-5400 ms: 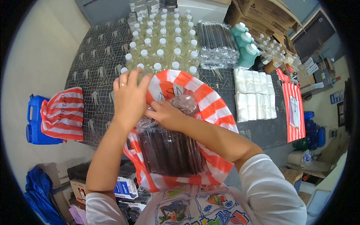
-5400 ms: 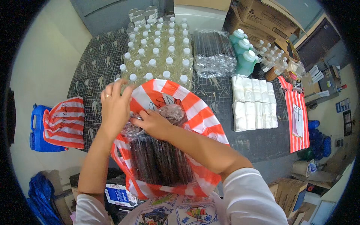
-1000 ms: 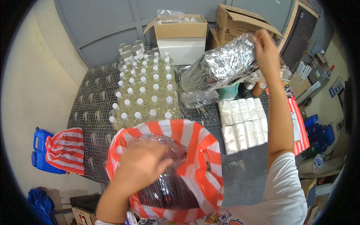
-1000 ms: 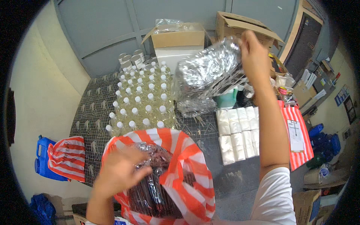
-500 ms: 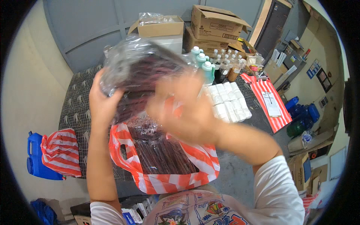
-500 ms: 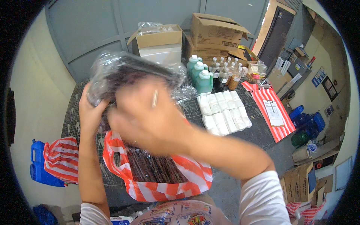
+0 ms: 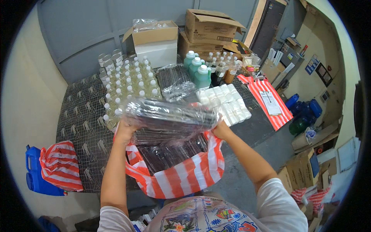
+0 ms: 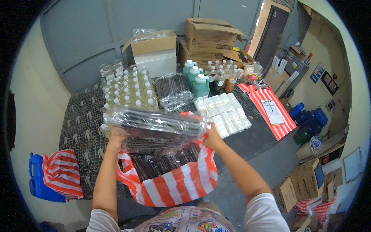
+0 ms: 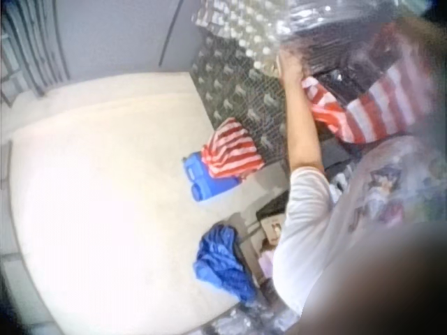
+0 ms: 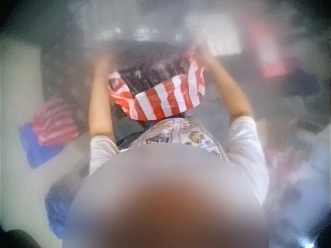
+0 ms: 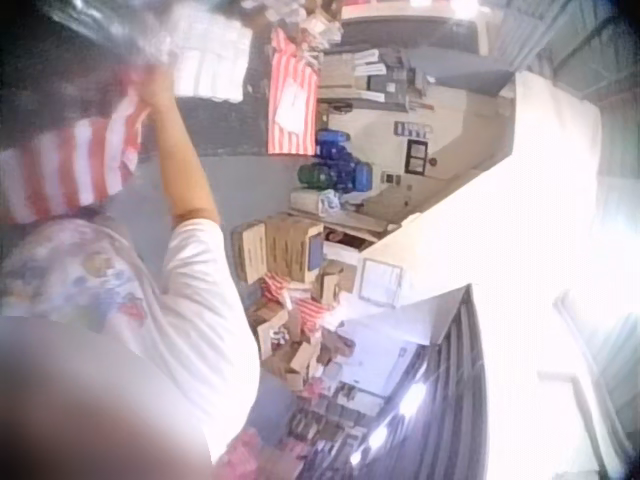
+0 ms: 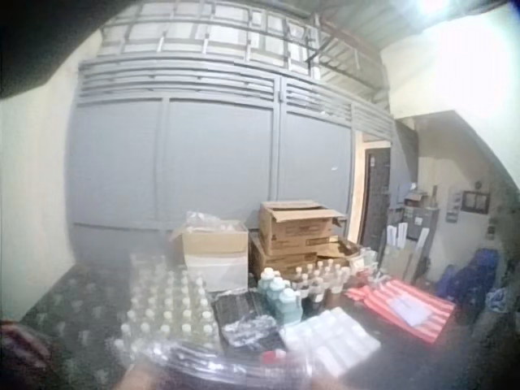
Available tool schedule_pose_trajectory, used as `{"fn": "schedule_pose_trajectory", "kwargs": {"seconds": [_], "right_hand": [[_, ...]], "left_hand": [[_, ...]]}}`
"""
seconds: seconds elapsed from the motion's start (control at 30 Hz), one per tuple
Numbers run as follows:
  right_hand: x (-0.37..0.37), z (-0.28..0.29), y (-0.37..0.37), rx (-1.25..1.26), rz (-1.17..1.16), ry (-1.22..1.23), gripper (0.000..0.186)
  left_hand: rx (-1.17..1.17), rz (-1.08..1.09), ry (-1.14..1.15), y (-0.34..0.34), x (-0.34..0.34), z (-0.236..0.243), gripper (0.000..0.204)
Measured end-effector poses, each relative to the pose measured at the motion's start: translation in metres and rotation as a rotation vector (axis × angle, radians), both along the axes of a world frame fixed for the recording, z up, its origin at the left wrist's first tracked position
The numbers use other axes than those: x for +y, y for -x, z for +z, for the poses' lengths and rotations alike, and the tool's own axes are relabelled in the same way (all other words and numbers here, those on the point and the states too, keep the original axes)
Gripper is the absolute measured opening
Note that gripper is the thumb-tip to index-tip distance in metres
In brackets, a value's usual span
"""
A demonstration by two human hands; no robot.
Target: The person packs multiple white wrapped items into a red and white striped bag, then carries the bag to a storage area and places it on a cardboard box. The person then returns to the table and writes 'BAGUMBAYAN' on another striped bag with a marker.
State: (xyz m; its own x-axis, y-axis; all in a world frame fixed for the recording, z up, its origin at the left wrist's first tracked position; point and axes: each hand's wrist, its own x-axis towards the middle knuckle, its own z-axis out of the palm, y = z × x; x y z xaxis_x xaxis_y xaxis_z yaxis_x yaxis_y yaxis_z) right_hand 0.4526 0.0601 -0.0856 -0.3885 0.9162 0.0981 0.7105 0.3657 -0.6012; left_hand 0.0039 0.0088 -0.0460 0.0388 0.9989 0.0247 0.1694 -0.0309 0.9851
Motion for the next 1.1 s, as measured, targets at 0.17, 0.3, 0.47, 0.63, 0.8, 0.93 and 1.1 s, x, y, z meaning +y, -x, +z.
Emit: {"fn": "schedule_pose_trajectory", "kwargs": {"seconds": [0.17, 0.3, 0.47, 0.63, 0.8, 0.93, 1.1], "right_hand": [[0.007, -0.038, 0.014, 0.407, 0.182, 0.05, 0.056], [0.017, -0.045, 0.027, 0.124, -0.111, 0.017, 0.047], [0.033, -0.036, 0.026, 0.268, -0.358, -0.115, 0.023], [0.042, -0.012, 0.001, 0.015, -0.027, -0.049, 0.019], [0.052, -0.012, -0.017, -0.386, 0.052, 0.091, 0.03], [0.065, -0.05, -0.017, -0.241, 0.156, 0.146, 0.042], [0.069, -0.082, -0.009, 0.152, 0.043, -0.004, 0.037]], "left_hand": [[-0.153, 0.073, 0.054, -0.028, 0.005, 0.012, 0.088], [-0.195, 0.151, 0.04, -0.032, 0.011, 0.022, 0.085], [0.488, 0.008, -0.134, -0.024, 0.021, 0.021, 0.083], [0.682, -0.203, -0.193, -0.033, 0.035, 0.042, 0.095], [0.721, -0.337, -0.144, -0.077, 0.039, 0.083, 0.112], [0.625, -0.273, -0.244, -0.131, 0.033, 0.124, 0.129], [1.034, -0.238, -0.806, -0.197, 0.012, 0.162, 0.11]]}}
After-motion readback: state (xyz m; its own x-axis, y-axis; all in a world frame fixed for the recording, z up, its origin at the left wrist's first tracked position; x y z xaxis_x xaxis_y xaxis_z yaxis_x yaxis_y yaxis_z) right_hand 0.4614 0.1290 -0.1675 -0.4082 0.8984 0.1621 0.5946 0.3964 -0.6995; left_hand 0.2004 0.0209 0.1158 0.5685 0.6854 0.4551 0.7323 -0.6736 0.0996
